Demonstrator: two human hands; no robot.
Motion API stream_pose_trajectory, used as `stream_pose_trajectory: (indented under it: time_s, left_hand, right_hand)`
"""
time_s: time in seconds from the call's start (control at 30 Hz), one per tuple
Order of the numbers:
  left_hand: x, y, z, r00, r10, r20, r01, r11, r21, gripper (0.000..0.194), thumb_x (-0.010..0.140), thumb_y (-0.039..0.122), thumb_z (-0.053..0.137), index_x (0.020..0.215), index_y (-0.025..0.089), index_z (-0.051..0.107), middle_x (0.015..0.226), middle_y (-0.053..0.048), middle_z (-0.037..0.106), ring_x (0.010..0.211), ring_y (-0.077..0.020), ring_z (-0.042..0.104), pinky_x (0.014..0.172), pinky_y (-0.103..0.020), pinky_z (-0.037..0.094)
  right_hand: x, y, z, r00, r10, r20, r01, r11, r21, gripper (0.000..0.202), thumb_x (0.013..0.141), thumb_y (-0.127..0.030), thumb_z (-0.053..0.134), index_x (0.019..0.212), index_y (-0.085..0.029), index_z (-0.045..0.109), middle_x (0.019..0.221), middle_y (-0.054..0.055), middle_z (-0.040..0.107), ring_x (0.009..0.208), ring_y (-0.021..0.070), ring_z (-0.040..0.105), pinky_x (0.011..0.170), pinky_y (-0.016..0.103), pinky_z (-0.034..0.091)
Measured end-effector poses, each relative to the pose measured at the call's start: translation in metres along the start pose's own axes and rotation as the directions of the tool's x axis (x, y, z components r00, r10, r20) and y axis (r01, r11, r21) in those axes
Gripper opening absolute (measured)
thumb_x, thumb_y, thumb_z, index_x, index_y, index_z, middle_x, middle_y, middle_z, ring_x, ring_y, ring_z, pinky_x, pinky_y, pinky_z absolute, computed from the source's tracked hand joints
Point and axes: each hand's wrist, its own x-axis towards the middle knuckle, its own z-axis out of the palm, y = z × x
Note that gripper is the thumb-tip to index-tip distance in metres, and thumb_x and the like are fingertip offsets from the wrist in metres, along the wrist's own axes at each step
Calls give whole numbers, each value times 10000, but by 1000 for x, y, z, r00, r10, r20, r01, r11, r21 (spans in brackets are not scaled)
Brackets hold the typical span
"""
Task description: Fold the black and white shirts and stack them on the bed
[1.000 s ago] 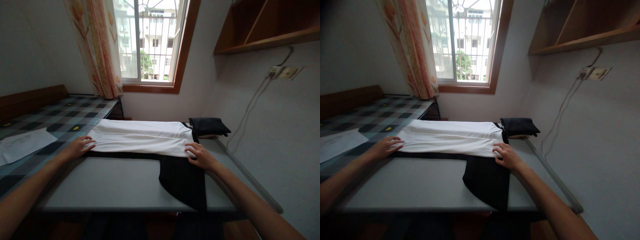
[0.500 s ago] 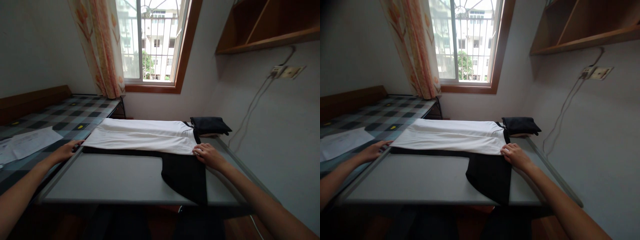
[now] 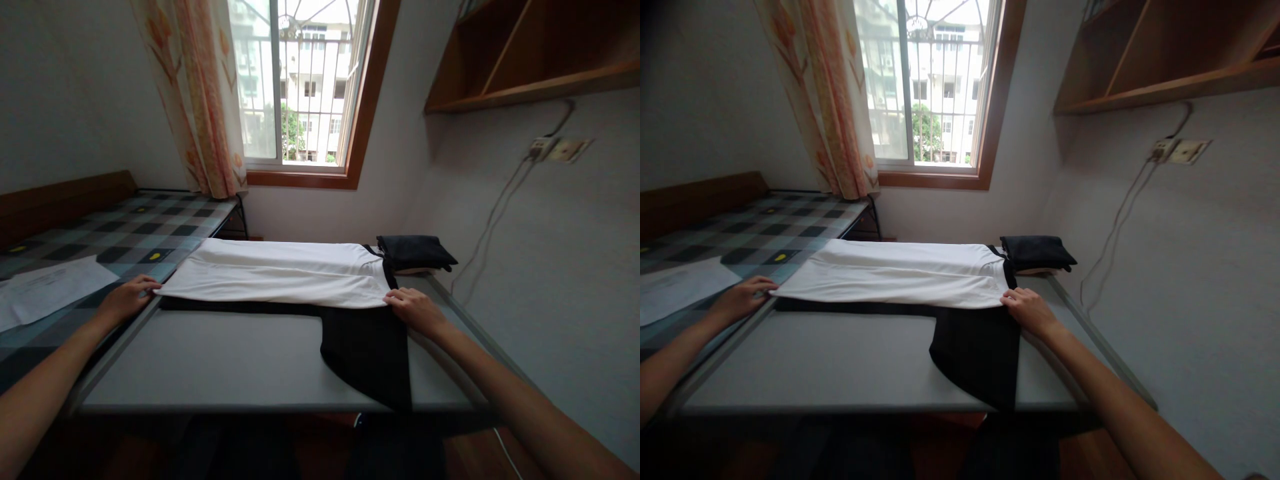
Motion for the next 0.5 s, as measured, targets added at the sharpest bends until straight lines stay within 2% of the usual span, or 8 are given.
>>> stream_pose_trajectory:
  time_s: [0.13, 0.23, 0.4, 0.43, 0.5]
  left_hand:
    - [-2, -3, -18, 997, 75, -29, -68, 978, 196, 416, 847, 295, 367, 1039, 214, 727, 1098, -67, 689, 1036, -246, 565, 863, -334, 423]
    - [-7, -15, -33, 992, 99, -82, -79, 973, 216, 475, 822, 339, 314, 1037, 219, 721, 1071, -66, 690, 993, -246, 562, 839, -352, 419]
    - [-22, -42, -50, 981, 123, -147, -121, 992, 22, 523, 747, 527, 273, 933, 289, 701, 1017, 18, 694, 999, -227, 559, 923, -380, 413]
    - [-25, -46, -52, 985, 111, -131, -117, 992, -38, 522, 732, 575, 291, 899, 298, 701, 1001, 30, 701, 1003, -227, 562, 941, -384, 410]
    - [-32, -48, -54, 995, 97, -33, -101, 983, -152, 526, 705, 663, 349, 847, 307, 709, 970, 35, 717, 981, -224, 584, 944, -373, 423]
  right_hand:
    - [6, 7, -16, 998, 33, -55, -36, 999, -40, 234, 832, -89, 545, 938, -197, 724, 887, 68, 710, 793, 198, 618, 727, 307, 400]
    - [11, 16, -32, 995, 77, -69, -79, 996, -27, 210, 835, -125, 557, 900, -216, 734, 860, 49, 702, 762, 186, 617, 696, 294, 398]
    - [6, 31, -55, 995, 99, -9, -97, 988, 122, 189, 862, -211, 558, 861, -238, 745, 848, 35, 686, 730, 162, 621, 637, 259, 393]
    - [3, 32, -56, 995, 96, 16, -97, 982, 160, 191, 864, -220, 558, 858, -241, 748, 838, 33, 682, 713, 156, 620, 628, 254, 393]
    - [-3, 31, -55, 994, 73, 75, -89, 969, 231, 192, 860, -221, 561, 838, -246, 751, 812, 28, 676, 690, 151, 619, 619, 249, 395]
